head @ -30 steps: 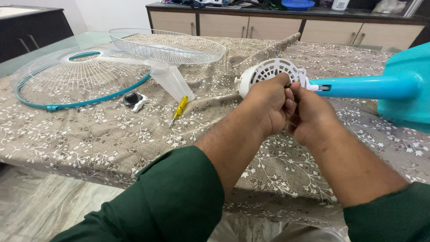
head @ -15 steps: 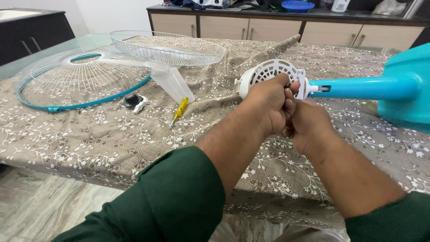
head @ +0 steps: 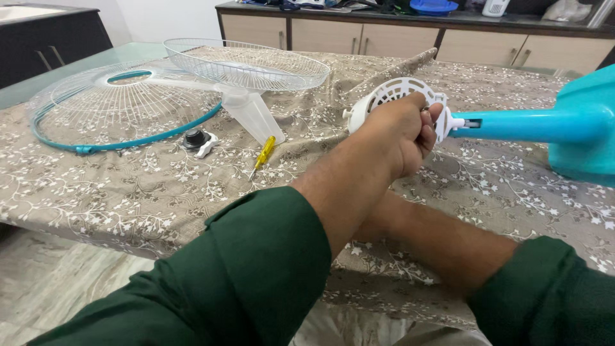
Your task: The person uses a yellow screwdriver to remove screws from the back cover of a blue and white electric fan, then detaches the cover. They continue to unscrew and remove the motor housing from the fan body, placing the removed parts on the table.
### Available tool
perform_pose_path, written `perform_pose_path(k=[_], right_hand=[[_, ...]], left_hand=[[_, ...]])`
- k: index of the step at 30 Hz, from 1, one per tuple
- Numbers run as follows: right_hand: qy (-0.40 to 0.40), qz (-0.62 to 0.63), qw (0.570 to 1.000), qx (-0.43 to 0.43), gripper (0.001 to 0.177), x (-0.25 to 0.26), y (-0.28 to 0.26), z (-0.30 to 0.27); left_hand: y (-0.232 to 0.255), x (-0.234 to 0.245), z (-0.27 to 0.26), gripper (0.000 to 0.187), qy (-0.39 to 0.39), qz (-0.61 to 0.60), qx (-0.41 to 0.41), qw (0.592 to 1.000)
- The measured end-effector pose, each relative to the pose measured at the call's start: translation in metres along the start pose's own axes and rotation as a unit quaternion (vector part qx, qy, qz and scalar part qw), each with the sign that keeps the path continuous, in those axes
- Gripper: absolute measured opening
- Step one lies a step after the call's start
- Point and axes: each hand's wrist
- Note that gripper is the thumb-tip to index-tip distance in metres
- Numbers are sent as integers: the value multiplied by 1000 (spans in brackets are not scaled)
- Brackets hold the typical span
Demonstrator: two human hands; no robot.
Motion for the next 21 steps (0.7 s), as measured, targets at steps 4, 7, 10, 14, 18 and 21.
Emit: perform_pose_path(k=[4, 7, 10, 14, 18, 21], right_hand=[[-100, -212, 971, 47, 72, -13, 14, 85], [-82, -163, 982, 37, 70, -19, 20, 115], [-87, -173, 980, 50, 74, -16, 21, 125], [-92, -198, 972, 91, 56, -7, 10, 150], [-84, -175, 981, 20, 31, 1, -4, 141], [-19, -242, 967, 82, 27, 6, -21, 122]], left_hand=[[1, -3, 6, 24, -8, 5, 7, 1000], [2, -5, 12, 26, 5, -13, 24, 1000], [1, -6, 17, 20, -7, -15, 34, 999], [-2, -6, 17, 24, 0, 13, 30, 999], [-2, -8, 14, 23, 11, 21, 27, 999], [-2, -9, 9, 21, 14, 11, 21, 1000]])
Point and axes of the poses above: each hand's wrist, its own z-axis towards the middle knuckle, its own x-axis out of the back of the hand, y = z × x, and after that the axes turned 5 degrees about -y, right-handed
